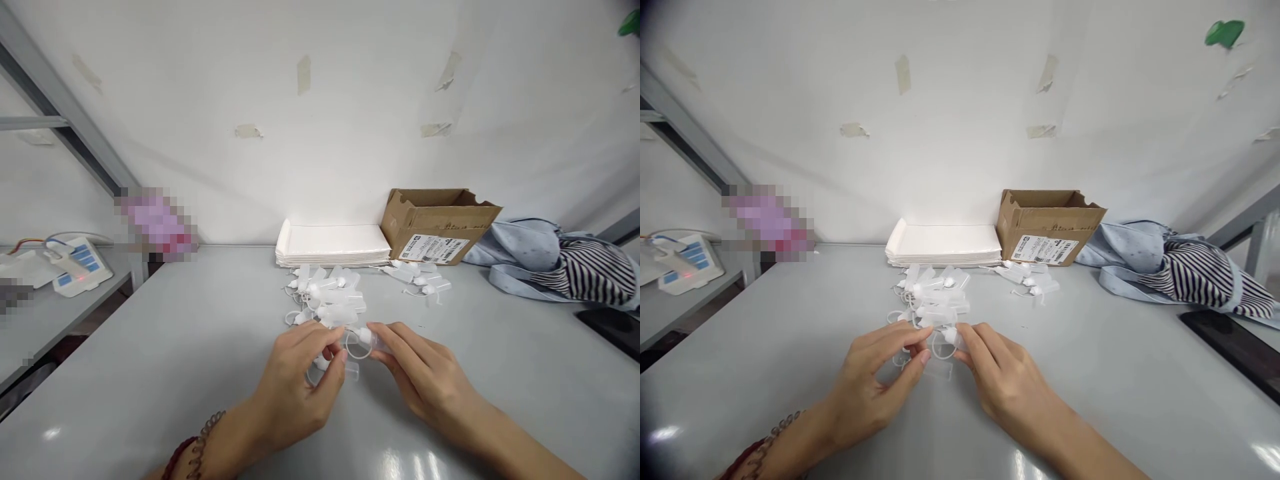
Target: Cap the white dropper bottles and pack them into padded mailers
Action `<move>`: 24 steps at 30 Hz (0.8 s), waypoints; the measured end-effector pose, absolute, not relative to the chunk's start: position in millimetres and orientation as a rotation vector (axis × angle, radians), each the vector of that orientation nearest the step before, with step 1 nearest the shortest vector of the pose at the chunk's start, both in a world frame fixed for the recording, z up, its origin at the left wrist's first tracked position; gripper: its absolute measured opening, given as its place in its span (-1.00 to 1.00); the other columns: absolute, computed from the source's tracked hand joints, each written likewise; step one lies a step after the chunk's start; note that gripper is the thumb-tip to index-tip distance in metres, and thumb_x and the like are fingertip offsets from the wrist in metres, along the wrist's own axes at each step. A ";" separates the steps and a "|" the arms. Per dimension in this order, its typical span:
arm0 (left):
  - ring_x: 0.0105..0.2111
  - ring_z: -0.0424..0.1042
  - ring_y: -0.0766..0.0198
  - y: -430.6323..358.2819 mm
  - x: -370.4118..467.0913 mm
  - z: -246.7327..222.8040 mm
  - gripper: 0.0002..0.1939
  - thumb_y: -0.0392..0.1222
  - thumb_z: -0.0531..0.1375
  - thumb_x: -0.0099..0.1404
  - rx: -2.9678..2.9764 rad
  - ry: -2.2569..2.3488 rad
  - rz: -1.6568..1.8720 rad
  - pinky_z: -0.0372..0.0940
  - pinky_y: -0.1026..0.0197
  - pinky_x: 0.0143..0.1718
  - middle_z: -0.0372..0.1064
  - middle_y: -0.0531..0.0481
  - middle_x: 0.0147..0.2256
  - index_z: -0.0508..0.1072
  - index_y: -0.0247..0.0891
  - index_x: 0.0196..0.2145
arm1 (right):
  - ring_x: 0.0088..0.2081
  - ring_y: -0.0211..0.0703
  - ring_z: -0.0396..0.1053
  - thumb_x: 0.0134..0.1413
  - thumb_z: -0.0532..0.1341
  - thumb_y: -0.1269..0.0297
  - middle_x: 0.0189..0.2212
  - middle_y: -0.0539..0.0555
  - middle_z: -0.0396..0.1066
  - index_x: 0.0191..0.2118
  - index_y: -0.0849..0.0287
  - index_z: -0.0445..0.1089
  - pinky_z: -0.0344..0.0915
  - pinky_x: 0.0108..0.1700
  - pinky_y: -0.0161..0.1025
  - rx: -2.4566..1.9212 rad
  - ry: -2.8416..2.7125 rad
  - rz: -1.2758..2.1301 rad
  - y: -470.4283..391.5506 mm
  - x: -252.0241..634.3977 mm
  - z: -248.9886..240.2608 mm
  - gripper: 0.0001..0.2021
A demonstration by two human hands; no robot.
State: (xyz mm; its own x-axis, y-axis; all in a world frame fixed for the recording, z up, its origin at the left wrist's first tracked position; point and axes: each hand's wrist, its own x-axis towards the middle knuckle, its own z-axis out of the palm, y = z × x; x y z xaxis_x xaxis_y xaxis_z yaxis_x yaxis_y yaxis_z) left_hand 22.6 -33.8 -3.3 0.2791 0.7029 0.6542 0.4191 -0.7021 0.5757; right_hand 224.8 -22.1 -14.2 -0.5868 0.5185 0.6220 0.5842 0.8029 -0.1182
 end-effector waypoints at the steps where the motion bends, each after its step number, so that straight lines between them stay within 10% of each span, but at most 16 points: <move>1: -0.51 0.31 0.36 -33.5 22.4 -3.5 -0.80 -0.45 0.11 0.21 2.257 1.033 1.378 0.27 0.29 -0.43 0.35 0.03 -0.53 0.42 -0.37 -0.21 | -0.50 -0.23 0.27 0.25 0.03 0.49 -0.41 0.11 0.32 0.03 0.33 0.17 0.23 -0.53 -0.32 -0.817 -2.328 -0.113 -22.2 224.7 -14.4 -0.75; 19: -0.45 0.37 0.30 -27.4 17.5 12.0 -0.80 -0.13 0.09 0.27 1.639 1.239 0.857 0.28 0.32 -0.47 0.41 0.02 -0.48 0.42 -0.25 -0.41 | -0.44 -0.24 0.29 0.30 -0.03 0.39 -0.36 0.08 0.32 0.07 0.20 0.15 0.29 -0.46 -0.33 -0.802 -2.352 0.245 -17.8 224.1 -8.9 -0.74; 24: -0.50 0.38 0.31 -18.6 7.3 18.3 -0.79 -0.09 0.15 0.22 1.492 1.292 1.018 0.31 0.29 -0.44 0.41 0.02 -0.54 0.42 -0.27 -0.48 | -0.13 -0.06 0.36 0.26 0.05 0.30 -0.15 0.21 0.35 -0.02 0.17 0.23 0.35 -0.15 -0.15 -0.976 -2.216 0.016 3.7 247.2 3.1 -0.79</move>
State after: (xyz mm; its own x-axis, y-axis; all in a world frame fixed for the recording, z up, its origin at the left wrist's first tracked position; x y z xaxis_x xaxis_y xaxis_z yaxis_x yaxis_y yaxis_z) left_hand 7.3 -18.6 18.3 0.1193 0.9924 0.0311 0.2627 -0.0617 0.9629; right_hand 247.2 3.7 3.1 -0.4669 0.6504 0.5992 0.6416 0.7154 -0.2767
